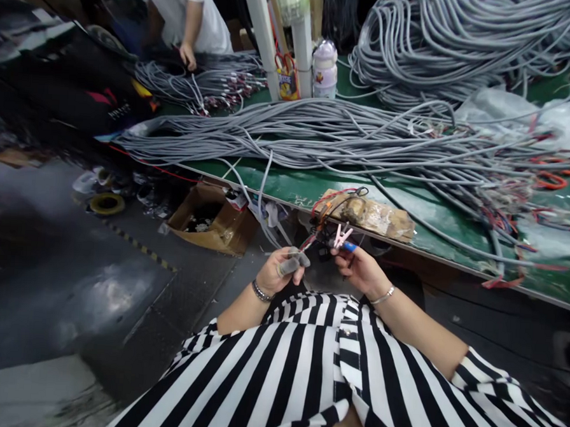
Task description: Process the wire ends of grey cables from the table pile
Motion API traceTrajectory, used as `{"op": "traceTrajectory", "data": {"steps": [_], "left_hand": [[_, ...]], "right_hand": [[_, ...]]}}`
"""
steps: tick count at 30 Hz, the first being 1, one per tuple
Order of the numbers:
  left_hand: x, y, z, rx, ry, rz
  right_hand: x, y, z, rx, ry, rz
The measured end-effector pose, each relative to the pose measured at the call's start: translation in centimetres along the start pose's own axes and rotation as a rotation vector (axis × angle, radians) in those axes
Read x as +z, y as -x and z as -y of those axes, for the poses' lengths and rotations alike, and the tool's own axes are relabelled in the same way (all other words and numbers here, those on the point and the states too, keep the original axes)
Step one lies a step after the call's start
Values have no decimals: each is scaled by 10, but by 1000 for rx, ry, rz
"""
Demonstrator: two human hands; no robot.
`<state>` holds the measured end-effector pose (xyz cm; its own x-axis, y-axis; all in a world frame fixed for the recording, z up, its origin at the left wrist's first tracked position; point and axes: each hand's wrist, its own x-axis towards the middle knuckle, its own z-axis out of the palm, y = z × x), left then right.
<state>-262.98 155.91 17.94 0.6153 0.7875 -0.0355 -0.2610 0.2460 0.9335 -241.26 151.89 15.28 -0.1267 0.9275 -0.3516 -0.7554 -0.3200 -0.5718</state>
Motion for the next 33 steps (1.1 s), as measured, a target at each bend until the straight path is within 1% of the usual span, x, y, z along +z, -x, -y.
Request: {"op": "traceTrajectory", "data": {"steps": [2, 3, 6, 9, 12, 16, 19, 23, 27, 33], "left_hand": [[2, -5, -4, 67, -90, -51], [4, -8, -6, 80, -150, -58], [9, -20, -14, 84, -350, -30], [12, -33, -16, 114, -476, -4], [11, -43, -12, 126, -519, 14], [7, -50, -5, 132, -553, 85], [8, -52, -2, 120, -568, 121], [10, -54, -2, 106, -607, 159], [10, -57, 2, 111, -665, 212], [10, -62, 9, 137, -702, 254]], "right_hand": [[2, 0, 3, -23, -2, 30], [3, -1, 5, -38, 10, 41], [7, -3, 11, -85, 116, 38], [12, -6, 16, -147, 245, 16], [16, -7, 20, -202, 300, -2], [19, -11, 21, -187, 265, -27], [20, -15, 18, -212, 214, -36], [22, -17, 15, -248, 152, -82], [24, -17, 14, -254, 151, -100], [27, -14, 15, -261, 152, -84]]}}
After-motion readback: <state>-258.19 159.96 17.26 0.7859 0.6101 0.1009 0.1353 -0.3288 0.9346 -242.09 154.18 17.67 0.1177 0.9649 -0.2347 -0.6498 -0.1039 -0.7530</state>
